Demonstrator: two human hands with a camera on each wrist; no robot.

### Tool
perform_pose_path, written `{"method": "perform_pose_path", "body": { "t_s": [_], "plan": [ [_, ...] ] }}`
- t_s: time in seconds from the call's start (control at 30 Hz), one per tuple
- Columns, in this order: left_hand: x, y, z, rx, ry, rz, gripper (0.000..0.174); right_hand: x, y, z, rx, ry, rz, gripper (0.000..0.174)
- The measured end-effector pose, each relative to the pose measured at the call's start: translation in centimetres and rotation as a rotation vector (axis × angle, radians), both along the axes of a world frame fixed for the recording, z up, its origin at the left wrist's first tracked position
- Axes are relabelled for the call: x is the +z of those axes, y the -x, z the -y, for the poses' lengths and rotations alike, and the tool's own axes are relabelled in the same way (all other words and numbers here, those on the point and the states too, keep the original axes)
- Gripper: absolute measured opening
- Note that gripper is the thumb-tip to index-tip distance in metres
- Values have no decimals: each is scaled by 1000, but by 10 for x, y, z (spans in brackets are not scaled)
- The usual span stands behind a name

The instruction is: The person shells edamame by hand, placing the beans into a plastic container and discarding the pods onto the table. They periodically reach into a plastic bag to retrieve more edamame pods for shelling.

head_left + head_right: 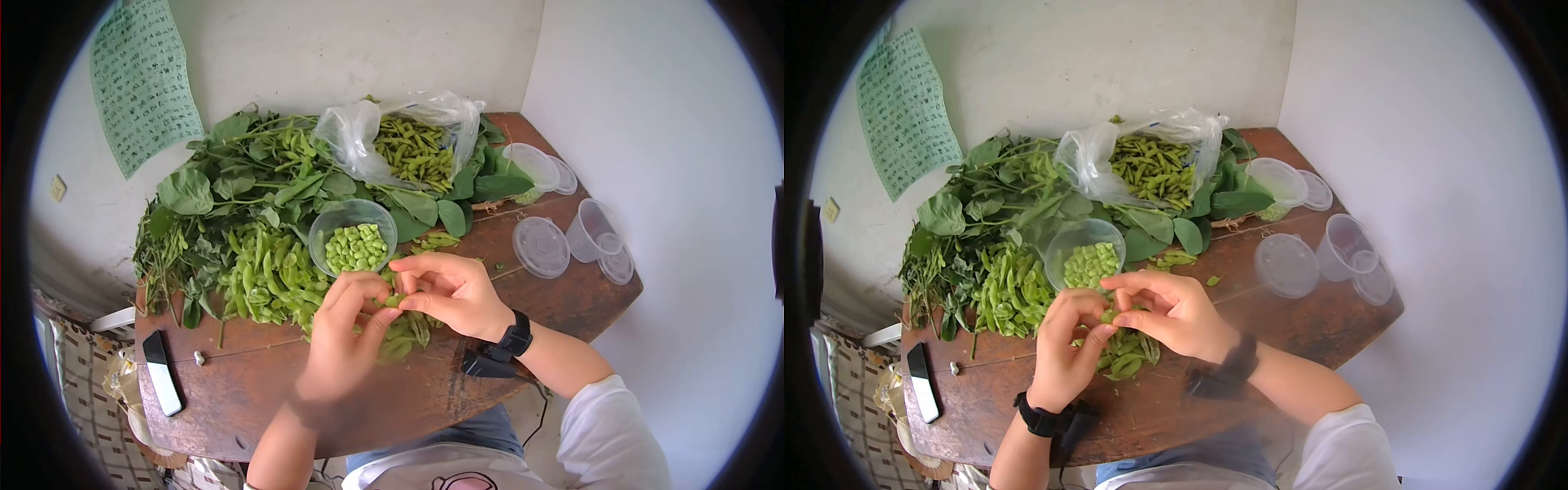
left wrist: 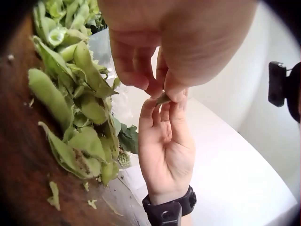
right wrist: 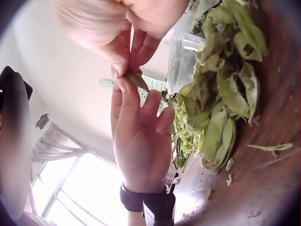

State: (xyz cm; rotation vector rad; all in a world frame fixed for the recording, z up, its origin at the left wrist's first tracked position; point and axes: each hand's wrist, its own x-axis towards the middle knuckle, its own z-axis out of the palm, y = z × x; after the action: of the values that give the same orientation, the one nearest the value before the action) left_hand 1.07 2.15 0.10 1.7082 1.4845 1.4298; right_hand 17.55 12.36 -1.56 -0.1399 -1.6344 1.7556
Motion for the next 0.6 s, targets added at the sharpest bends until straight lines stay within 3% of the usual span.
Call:
{"method": "perform_pose_path", "body": {
  "t_s": [0.17,0.23,0.6],
  "plan": [
    [2,1,1,30,-83,-123,24,6,-2,2,-87,-188,12,47],
    [2,3,1,55,-177,-235,24,11,-5,2,-234,-475,151,47],
    [0,3,-1,144,-305,-284,18,9,-2,1,-250,-395,170,23]
  ]
}}
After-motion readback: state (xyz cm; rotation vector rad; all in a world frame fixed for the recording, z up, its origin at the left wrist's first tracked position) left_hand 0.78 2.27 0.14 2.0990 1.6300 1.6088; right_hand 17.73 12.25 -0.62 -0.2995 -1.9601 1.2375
